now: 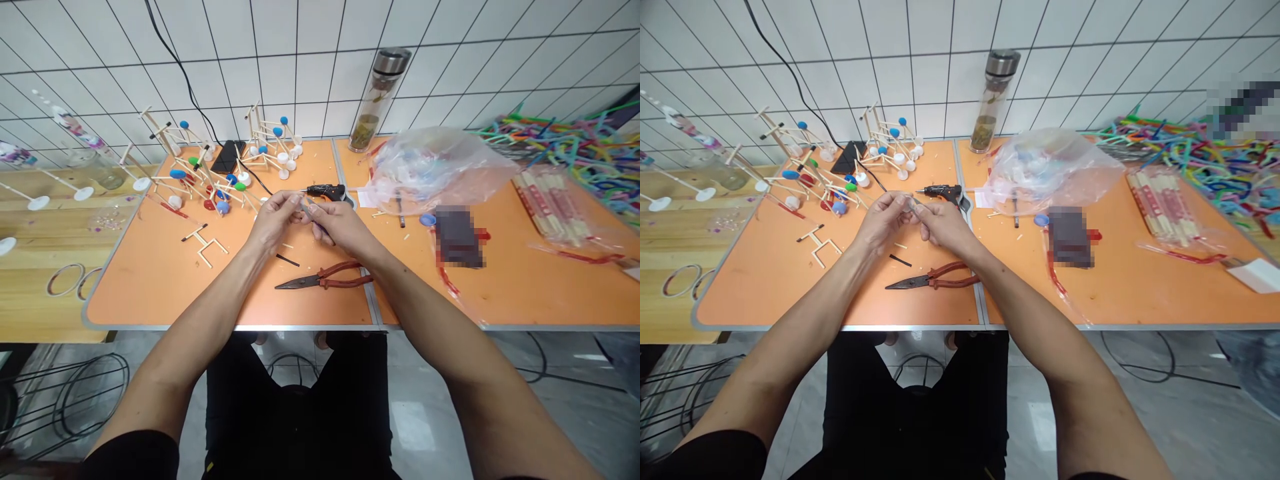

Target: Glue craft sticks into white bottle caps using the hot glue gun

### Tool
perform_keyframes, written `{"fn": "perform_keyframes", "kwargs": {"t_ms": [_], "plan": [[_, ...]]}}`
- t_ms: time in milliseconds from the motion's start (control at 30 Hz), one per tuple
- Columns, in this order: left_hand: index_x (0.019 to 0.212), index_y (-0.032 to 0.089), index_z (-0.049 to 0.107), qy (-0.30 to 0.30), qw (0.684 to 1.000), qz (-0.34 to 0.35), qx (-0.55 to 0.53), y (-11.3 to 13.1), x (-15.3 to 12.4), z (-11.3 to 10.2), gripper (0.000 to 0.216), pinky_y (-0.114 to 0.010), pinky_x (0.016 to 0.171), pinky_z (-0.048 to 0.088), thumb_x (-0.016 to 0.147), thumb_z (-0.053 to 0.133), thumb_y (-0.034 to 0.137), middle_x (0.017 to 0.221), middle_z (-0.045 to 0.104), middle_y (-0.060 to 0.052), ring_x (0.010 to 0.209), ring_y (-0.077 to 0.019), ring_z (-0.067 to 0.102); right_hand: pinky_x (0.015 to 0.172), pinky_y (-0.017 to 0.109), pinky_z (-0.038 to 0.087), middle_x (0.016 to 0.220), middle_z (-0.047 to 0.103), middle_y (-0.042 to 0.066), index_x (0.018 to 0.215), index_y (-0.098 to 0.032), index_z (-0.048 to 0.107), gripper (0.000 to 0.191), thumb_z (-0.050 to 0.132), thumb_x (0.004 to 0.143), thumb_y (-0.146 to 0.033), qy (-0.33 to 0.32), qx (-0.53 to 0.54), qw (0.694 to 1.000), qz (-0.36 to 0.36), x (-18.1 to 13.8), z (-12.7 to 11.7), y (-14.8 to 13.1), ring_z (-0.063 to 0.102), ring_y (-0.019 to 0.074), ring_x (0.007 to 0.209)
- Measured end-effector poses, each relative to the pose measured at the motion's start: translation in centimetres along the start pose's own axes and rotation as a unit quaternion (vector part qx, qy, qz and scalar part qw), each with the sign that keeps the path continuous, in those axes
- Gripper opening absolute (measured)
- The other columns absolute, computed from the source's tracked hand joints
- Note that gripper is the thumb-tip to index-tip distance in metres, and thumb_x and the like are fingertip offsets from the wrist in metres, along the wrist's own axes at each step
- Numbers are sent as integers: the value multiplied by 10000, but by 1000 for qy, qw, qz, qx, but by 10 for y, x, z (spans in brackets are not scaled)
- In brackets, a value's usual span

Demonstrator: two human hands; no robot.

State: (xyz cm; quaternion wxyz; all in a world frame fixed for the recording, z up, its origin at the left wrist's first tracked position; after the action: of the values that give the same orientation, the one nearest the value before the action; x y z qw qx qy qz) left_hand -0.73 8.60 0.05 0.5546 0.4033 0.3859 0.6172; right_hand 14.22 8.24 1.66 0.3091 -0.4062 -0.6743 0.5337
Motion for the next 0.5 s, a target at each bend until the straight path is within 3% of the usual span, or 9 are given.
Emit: {"fn": "perform_keyframes", "kwargs": {"t_ms": [67, 233, 367, 500], "plan": [[985, 211, 828, 17, 998, -28, -45, -2, 2, -5, 310, -191, 686, 576, 883, 1022, 431, 823, 792, 11, 656, -72, 677, 572, 292, 368, 674, 650, -11, 980, -217, 767, 672, 620, 1050, -869, 36, -26, 998, -33, -1, -8, -5, 490, 142, 539], [1003, 201, 825, 54, 993, -65, -83, -2, 4, -15, 165, -175, 707, 622, 996, 920, 335, 897, 850, -31, 671, -75, 722, 757, 332, 470, 901, 769, 65, 1090, -207, 820, 804, 361, 1147, -865, 80, -158, 978, -111, -8, -11, -22, 694, 233, 847], [989, 197, 824, 45, 993, -63, -92, -3, 3, -16, 131, -186, 770, 653, 1001, 906, 299, 1003, 882, -59, 756, -93, 773, 894, 371, 504, 1203, 841, 126, 1222, -214, 824, 608, 369, 1228, -617, 97, -292, 940, -145, -15, -3, -33, 741, 299, 1113], [1002, 205, 836, 29, 995, -47, -82, -2, 3, -14, 123, -234, 830, 678, 975, 923, 288, 1064, 895, -78, 894, -144, 819, 853, 361, 493, 1403, 815, 151, 1422, -209, 781, 468, 448, 1222, -469, 126, -418, 890, -130, -20, 2, -35, 721, 320, 1231]]}}
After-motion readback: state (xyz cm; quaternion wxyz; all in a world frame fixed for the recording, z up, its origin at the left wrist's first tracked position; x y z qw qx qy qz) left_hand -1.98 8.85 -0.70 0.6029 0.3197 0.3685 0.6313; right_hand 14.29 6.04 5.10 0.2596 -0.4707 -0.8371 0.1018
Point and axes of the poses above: each hand's wrist, its own x-axis towards the middle knuckle, its own z-axis out of the palm, y = z × x, the point moved 9 cm from there along x, towards the middle knuckle
